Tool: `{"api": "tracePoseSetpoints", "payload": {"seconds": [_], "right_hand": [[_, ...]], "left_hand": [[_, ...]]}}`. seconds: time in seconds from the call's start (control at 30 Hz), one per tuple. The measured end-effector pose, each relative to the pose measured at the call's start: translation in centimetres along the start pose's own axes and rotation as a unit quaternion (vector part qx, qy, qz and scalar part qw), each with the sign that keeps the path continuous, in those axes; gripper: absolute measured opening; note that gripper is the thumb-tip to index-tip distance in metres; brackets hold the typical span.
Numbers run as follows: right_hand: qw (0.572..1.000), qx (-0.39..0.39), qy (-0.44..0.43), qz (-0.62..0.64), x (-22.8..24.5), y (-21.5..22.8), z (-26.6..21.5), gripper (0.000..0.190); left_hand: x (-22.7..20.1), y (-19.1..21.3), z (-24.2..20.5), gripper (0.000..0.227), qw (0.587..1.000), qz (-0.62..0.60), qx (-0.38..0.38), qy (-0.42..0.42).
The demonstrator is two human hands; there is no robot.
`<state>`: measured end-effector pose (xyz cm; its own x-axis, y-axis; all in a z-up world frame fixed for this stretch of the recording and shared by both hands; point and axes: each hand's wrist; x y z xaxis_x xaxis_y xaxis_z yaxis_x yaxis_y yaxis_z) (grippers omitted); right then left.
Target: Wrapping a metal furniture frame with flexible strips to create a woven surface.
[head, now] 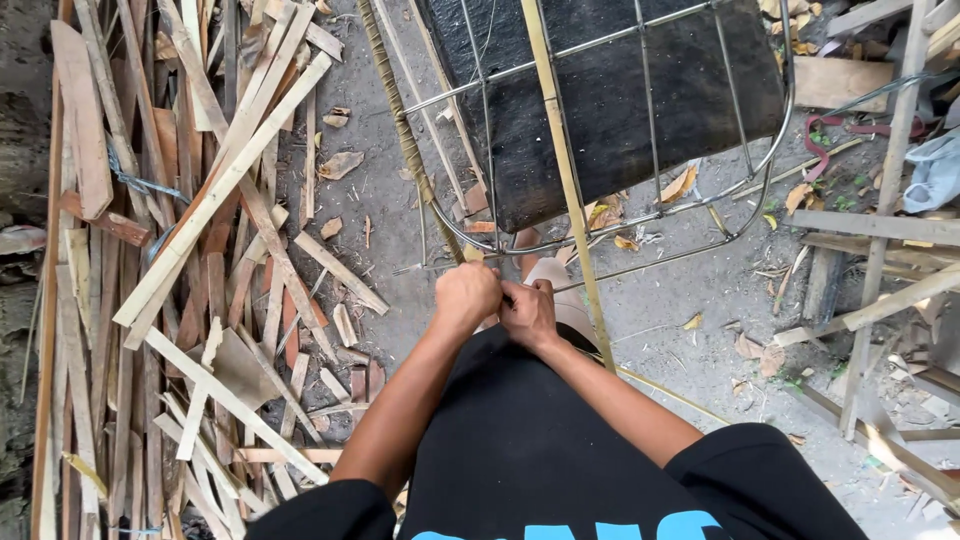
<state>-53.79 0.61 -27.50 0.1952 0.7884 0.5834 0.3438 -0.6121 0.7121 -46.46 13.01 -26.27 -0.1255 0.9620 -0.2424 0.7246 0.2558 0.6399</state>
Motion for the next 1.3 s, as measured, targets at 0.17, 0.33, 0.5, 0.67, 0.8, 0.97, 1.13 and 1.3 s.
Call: {"api": "tracePoseSetpoints", "payload": {"seconds": [0.17, 0.33, 0.5, 0.67, 0.8, 0.97, 1.13, 1.3], "right_hand": [[0.997, -0.034, 0.044, 0.047, -0.8, 0.2, -0.5, 0.011], [0.999, 0.017, 0.0, 0.035, 4.2, 5.1, -0.2, 0.018], [0.994, 0.081, 0.068, -0.005, 3.2, 4.8, -0.3, 0.045], [0.996, 0.062, 0.058, 0.007, 1.3, 2.4, -0.1, 0.04], [0.997, 0.046, 0.057, 0.007, 2.5, 3.4, 0.1, 0.032], [0.997, 0.023, 0.054, -0.049, -0.3, 0.1, 0.4, 0.013], [0.997, 0.027, 0.06, 0.034, 0.9, 1.3, -0.2, 0.028], [0.996, 0.039, 0.067, 0.034, 0.4, 0.8, -0.2, 0.042]], "left_hand": [[-1.2, 6.1, -3.8, 0.034, 0.98, -0.19, 0.058, 0.009], [3.0, 4.3, -9.4, 0.051, 0.816, -0.571, 0.088, -0.018], [9.0, 3.7, -16.5, 0.058, 0.927, -0.324, 0.165, 0.091], [9.6, 2.8, -11.7, 0.058, 0.939, -0.334, -0.085, 0.006], [4.5, 3.9, -6.2, 0.108, 0.763, -0.64, -0.044, -0.076], [4.9, 1.1, -2.7, 0.054, 0.913, -0.407, 0.028, 0.011], [2.0, 3.5, -7.8, 0.058, 0.975, -0.182, 0.035, 0.12], [1.2, 3.4, -10.8, 0.061, 0.97, -0.228, 0.006, 0.089]]}}
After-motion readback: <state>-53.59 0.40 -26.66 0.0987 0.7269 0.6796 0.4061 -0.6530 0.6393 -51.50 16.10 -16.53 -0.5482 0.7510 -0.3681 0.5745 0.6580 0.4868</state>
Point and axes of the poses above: each hand's wrist, its own z-axis towards the middle knuckle, its own y-axis out of the back of the hand, x = y × z, and after that the axes turned 6 degrees about -z, right-handed
